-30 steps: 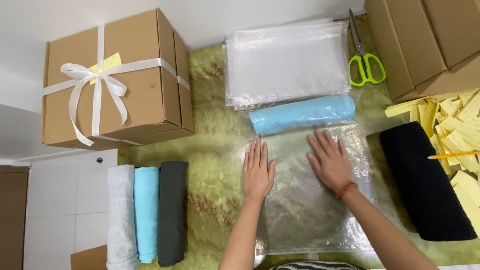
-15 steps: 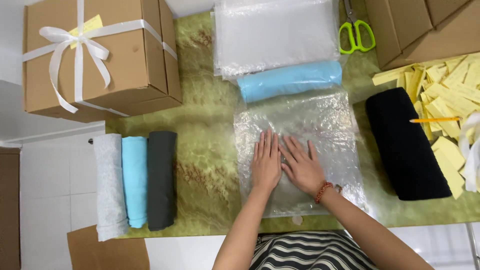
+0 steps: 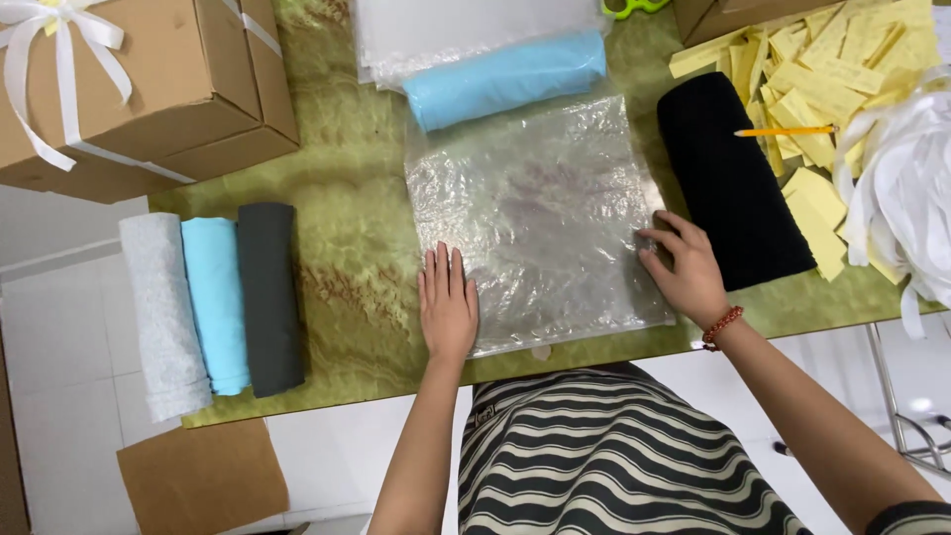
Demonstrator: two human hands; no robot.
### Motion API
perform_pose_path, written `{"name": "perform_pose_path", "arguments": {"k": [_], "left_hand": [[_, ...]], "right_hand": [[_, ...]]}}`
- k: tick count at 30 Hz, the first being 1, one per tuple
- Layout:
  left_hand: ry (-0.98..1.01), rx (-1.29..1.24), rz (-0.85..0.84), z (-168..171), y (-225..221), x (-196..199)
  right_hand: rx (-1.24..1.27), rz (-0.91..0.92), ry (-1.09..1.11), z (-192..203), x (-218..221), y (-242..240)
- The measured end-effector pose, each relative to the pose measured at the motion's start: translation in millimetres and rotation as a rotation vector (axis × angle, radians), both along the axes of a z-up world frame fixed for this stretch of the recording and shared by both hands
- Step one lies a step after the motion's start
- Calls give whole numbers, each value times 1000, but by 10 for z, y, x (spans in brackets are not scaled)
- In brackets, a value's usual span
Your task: The person places a folded light blue garment into a clear plastic bag and seals it. They then place the bagged item into a cardboard box, close the box, and tie it with a white ribbon, finishing with a bow.
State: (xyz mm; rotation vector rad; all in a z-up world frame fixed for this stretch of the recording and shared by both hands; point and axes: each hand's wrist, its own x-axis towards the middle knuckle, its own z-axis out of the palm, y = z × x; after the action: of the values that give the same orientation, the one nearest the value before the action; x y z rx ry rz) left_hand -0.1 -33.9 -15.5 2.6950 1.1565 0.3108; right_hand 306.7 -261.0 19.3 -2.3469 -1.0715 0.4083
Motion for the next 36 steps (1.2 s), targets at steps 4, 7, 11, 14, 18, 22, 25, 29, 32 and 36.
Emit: {"name": "perform_pose_path", "arguments": {"k": [4, 7, 11, 14, 18, 22, 25, 29, 32, 36], "left_hand": [[-22, -31, 35, 60, -159, 260], [50, -261, -9, 272, -337, 558], [71, -441, -265, 692, -653, 918], [-65, -505, -451, 637, -879, 1143], [-298, -394, -507, 915, -1060, 1346], [-288, -369, -376, 736, -1023, 1362], [-449, -393, -343, 812, -913, 1360], [-439, -383, -269, 965, -806, 1352], [-424, -377, -247, 1047, -786, 1381], [-425, -368, -213, 1200, -800, 1438]], "right_hand": [[-171, -121, 211, 56, 32, -123], [-189, -218, 475, 108, 61, -141], [-130, -246, 773, 596, 30, -105], [-12, -251, 893, 942, 38, -73], [108, -246, 1007, 1164, 61, -31], [176, -174, 955, 1024, 113, -18], [223, -134, 798, 1013, 86, 70], [228, 20, 509, 1304, -35, 256], [201, 44, 431, 1245, -45, 303], [188, 12, 385, 1238, -135, 366]]}}
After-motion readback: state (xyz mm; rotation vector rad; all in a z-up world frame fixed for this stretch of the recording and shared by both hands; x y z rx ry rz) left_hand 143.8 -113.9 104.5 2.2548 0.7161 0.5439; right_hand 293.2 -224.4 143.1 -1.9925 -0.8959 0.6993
